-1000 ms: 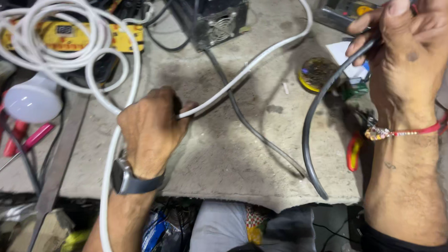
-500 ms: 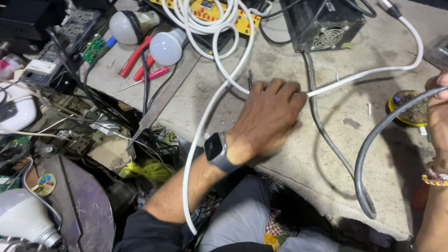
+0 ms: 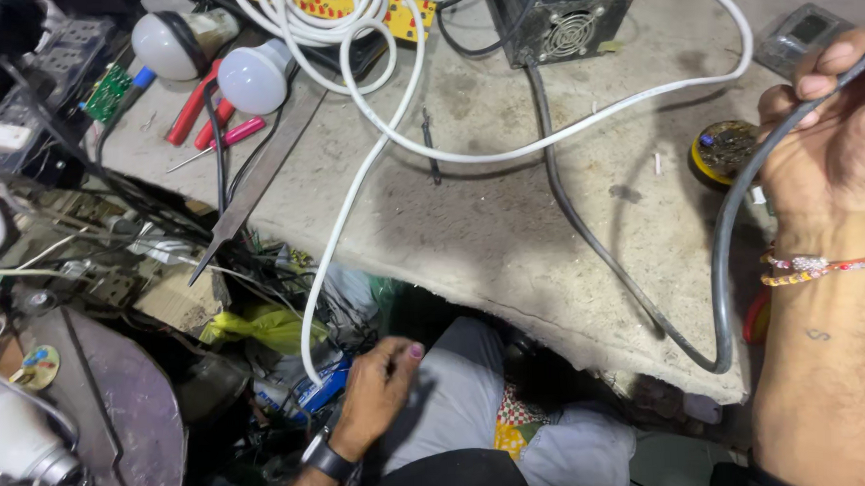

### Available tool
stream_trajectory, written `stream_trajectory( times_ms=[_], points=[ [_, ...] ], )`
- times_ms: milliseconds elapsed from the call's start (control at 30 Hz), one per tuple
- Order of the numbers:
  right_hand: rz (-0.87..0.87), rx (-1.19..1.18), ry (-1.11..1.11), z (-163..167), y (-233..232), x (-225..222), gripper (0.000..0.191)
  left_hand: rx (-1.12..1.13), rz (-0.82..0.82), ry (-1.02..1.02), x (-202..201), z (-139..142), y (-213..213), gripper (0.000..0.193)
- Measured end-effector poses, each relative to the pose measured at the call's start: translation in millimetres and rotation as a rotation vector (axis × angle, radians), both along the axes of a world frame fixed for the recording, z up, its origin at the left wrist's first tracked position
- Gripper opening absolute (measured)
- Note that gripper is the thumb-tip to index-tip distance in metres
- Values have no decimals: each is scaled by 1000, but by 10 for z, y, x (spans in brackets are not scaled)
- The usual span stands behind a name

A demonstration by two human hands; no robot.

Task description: The person strips the outer insulation from white and black electrical cables using wire cutters. They then twist the exposed inner conductors together and use pliers to crimp a metal connector onto the joined wires.

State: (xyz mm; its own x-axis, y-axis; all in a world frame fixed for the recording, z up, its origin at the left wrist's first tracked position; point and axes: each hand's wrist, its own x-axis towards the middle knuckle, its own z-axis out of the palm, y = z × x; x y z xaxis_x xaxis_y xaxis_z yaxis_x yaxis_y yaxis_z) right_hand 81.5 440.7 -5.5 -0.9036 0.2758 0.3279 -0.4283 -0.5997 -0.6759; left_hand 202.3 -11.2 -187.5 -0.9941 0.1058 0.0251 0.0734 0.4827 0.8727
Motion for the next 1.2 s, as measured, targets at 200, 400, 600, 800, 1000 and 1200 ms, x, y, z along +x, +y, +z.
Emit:
stream_trajectory(
  times_ms=[200,400,600,800,1000,1200],
  points=[
    [99,23,-43,-132,-75,-158,29,78,327,361,124,-232,-439,88],
    [103,81,14,-53,-137,-156,26,-215,290,1154,-42,725,-591,63],
    [27,210,101,66,-302,16,32,-168,-47,1379,-354,2015,-185,39],
    [-189,453,116,301,-361,154,39,-208,-315,924,-1387,2804,971,21],
    [-294,759,-18,475,-135,229,42,53,-723,938,-2224,2594,1702,23],
    [-164,1089,-171,449,-261,114,47,-60,-824,934,-2504,2002,1728,21]
  ],
)
